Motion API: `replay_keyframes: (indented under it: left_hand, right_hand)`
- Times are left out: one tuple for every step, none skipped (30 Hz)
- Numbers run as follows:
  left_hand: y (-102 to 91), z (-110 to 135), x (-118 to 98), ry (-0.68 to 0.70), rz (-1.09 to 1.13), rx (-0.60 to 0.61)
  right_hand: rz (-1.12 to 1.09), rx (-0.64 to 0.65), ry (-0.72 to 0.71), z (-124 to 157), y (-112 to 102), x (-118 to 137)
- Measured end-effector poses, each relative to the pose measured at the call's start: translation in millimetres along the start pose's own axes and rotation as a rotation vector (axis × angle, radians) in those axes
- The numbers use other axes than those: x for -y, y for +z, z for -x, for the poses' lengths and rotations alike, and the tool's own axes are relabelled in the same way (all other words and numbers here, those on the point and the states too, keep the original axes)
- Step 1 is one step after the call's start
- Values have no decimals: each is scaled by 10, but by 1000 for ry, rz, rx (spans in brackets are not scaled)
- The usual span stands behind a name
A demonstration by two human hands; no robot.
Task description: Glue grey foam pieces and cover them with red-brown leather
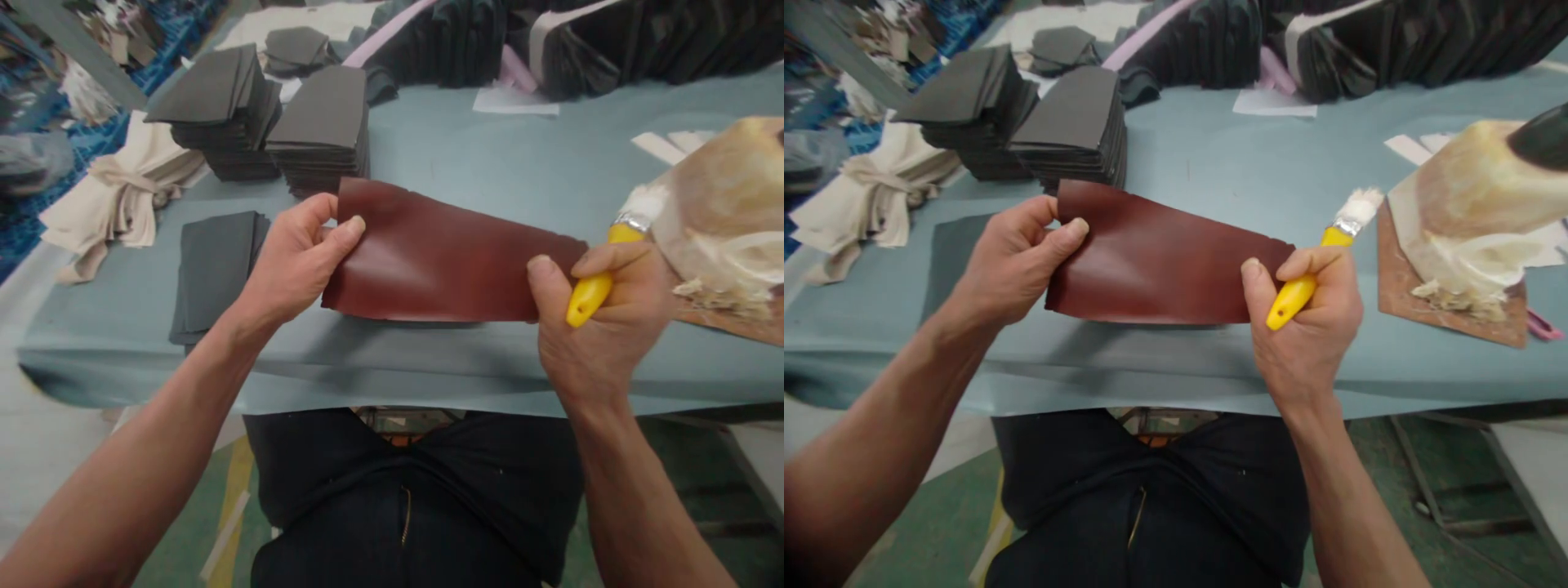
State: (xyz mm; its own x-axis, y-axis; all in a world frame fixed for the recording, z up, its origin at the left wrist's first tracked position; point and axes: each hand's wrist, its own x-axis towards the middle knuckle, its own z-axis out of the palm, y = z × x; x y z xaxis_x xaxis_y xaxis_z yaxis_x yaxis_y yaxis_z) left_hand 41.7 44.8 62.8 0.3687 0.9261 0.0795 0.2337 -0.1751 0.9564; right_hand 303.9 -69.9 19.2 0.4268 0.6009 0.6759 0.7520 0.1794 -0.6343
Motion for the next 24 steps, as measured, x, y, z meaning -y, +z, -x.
replay_keyframes:
  left_hand:
    - [-15,-25,45,-52,64,-5]
    - [-34,-41,83,-111,131,2]
    - [-57,-50,115,-167,193,20]
    - [-81,-51,138,-216,247,49]
    - [-107,-49,155,-253,292,82]
    - [-132,-42,168,-277,328,111]
    - [-156,-34,180,-288,355,132]
    - [-177,-24,192,-291,371,145]
    - [-196,-13,207,-287,374,152]
    - [-211,-1,226,-277,363,154]
    - [-222,12,247,-262,336,152]
    - [-231,24,272,-244,297,146]
    - [-235,37,298,-226,248,140]
    - [-237,49,327,-208,194,135]
    - [-235,59,356,-190,140,136]
    - [-231,67,386,-169,90,140]
    - [-225,72,417,-146,48,145]
    - [-219,75,448,-119,13,149]
    - [-213,74,479,-91,-15,151]
    - [-208,71,509,-66,-34,151]
    - [-203,67,538,-47,-47,151]
    - [-199,62,564,-33,-53,151]
    - [-194,57,588,-25,-52,152]
    - [-189,53,609,-20,-45,149]
  right_hand:
    - [5,7,-37,-35,39,-19]
    - [6,11,-72,-65,74,-33]
    - [6,14,-95,-92,103,-42]
    - [4,18,-105,-115,128,-45]
    - [3,27,-101,-133,148,-41]
    - [5,41,-87,-148,164,-33]
    - [12,53,-75,-157,178,-22]
    - [21,64,-65,-162,189,-11]
    - [35,69,-53,-162,198,-4]
    - [54,75,-45,-158,206,-3]
    - [77,81,-34,-149,213,-8]
    - [101,89,-23,-138,220,-21]
    - [120,92,-17,-125,226,-40]
    - [134,97,-12,-110,232,-63]
    - [143,104,-8,-94,238,-90]
    - [149,110,-2,-77,243,-117]
    - [156,111,3,-60,247,-144]
    - [168,115,5,-43,249,-170]
    - [185,124,4,-28,250,-193]
    - [202,133,1,-14,249,-215]
    - [217,141,0,-2,247,-235]
    - [230,152,2,8,245,-255]
    - [239,160,5,16,242,-274]
    - [242,162,9,22,241,-294]
